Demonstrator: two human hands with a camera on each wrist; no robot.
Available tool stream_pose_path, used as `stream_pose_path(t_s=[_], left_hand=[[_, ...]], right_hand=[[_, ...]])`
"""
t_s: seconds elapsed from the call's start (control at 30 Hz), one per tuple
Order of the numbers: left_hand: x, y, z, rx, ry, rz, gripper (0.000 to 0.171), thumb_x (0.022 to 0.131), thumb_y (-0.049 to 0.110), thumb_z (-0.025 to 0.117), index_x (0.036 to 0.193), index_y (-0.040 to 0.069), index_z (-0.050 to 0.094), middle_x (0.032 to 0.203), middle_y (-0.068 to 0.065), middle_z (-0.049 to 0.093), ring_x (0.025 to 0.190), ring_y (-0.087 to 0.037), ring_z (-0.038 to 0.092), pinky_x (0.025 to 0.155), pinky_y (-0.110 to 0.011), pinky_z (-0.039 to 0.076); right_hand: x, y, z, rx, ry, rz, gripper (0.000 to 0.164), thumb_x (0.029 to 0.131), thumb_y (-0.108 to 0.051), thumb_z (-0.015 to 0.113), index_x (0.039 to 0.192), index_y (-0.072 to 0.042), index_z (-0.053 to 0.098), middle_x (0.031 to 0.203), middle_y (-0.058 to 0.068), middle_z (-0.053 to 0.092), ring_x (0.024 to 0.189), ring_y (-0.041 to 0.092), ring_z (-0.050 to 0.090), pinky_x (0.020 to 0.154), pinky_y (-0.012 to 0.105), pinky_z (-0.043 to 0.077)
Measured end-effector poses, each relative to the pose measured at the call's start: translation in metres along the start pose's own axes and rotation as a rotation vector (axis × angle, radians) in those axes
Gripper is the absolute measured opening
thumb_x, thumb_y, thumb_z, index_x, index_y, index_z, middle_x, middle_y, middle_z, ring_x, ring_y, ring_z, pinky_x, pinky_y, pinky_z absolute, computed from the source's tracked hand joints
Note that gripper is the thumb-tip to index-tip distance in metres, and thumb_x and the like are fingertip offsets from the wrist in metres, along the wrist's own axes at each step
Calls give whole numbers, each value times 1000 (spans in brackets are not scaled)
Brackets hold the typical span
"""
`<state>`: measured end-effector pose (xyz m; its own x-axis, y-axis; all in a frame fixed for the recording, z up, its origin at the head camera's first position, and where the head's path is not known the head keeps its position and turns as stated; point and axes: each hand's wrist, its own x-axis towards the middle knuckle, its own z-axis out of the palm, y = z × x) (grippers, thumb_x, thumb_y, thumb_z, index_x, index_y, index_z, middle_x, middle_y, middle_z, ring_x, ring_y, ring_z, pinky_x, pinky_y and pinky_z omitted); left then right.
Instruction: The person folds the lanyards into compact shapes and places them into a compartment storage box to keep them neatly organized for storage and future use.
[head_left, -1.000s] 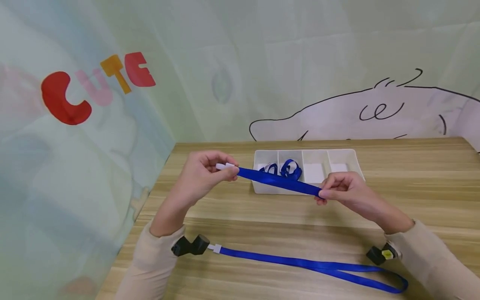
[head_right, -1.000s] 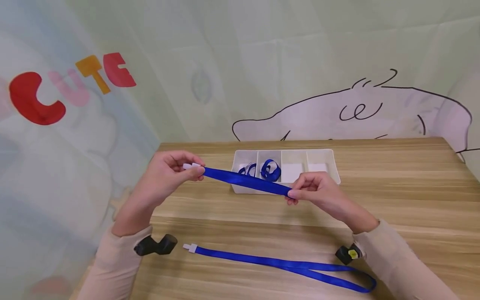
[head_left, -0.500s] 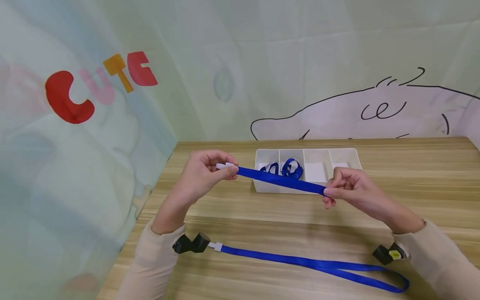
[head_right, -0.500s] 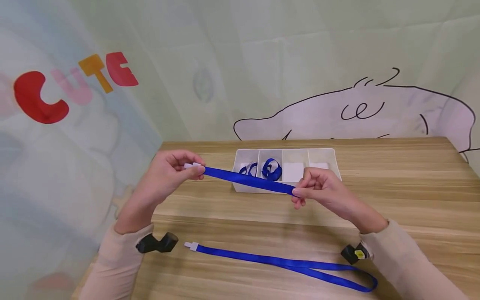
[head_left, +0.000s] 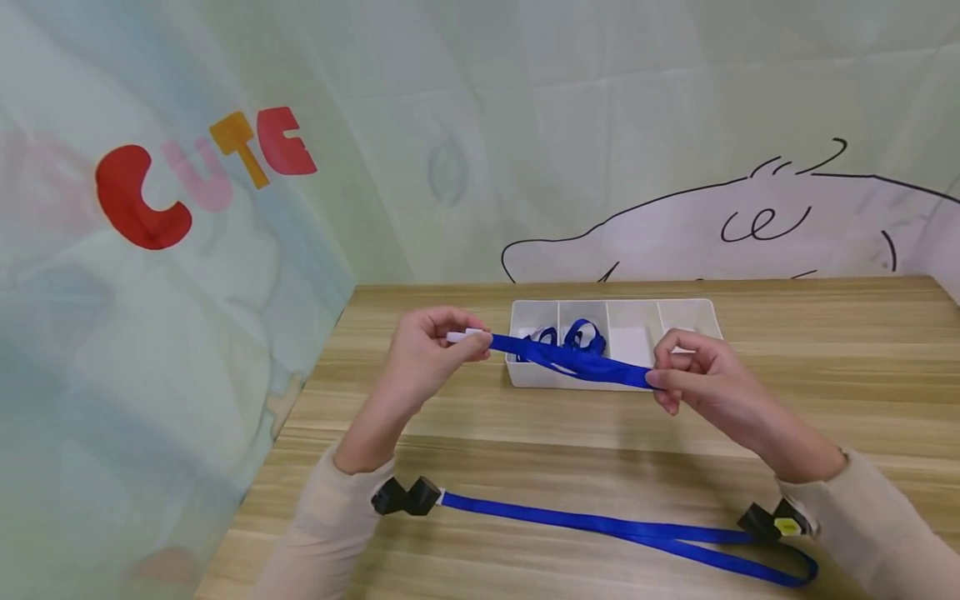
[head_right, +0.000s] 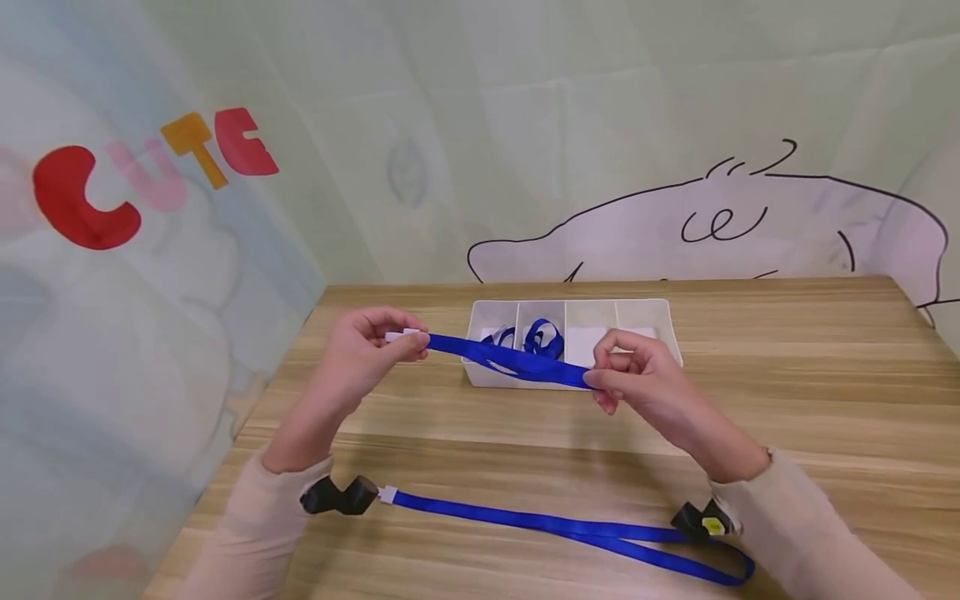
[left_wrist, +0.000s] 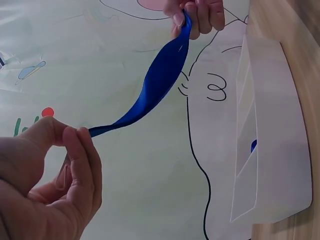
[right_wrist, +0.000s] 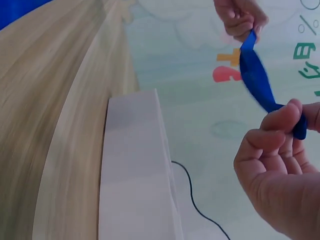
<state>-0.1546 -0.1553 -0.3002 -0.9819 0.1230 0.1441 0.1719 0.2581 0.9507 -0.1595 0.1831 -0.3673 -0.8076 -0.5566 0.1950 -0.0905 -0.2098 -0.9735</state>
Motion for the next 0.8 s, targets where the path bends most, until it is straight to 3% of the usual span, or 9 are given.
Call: stream_pose_path(t_s=[0.2, 0.33, 0.57, 0.8], left_hand=[[-1, -1, 13, -19, 17, -11, 10, 87, -1, 73, 94, -6, 71, 90, -14, 69, 74, -29, 72, 71, -30, 60], [0, -1, 17, -42, 35, -6, 10, 87, 1, 74, 95, -6, 71, 90, -14, 69, 71, -21, 71, 72, -32, 60], [4, -5, 15, -133, 81, -26, 12, 88, -4, 71, 97, -12, 68, 88, -15, 67, 70, -15, 70, 73, -31, 60], [6, -9, 12, -161, 82, -63, 12, 89, -4, 70, 98, -12, 68, 90, -13, 66, 71, -15, 70, 75, -29, 59]], right_hand=[[2, -3, 10, 55, 13, 22, 23, 99, 7, 51, 92, -13, 59, 69, -2, 59, 63, 12, 56, 58, 22, 48], [4, -2, 12, 207, 12, 28, 28, 101, 7, 45, 92, -14, 61, 71, -2, 58, 62, 11, 54, 58, 21, 46], [4, -1, 4, 437, 73, 64, 35, 103, 5, 36, 90, -11, 64, 70, -1, 62, 58, 11, 57, 62, 22, 47], [5, 0, 2, 511, 111, 86, 37, 103, 6, 34, 87, -8, 64, 69, 1, 63, 58, 12, 56, 59, 21, 45]])
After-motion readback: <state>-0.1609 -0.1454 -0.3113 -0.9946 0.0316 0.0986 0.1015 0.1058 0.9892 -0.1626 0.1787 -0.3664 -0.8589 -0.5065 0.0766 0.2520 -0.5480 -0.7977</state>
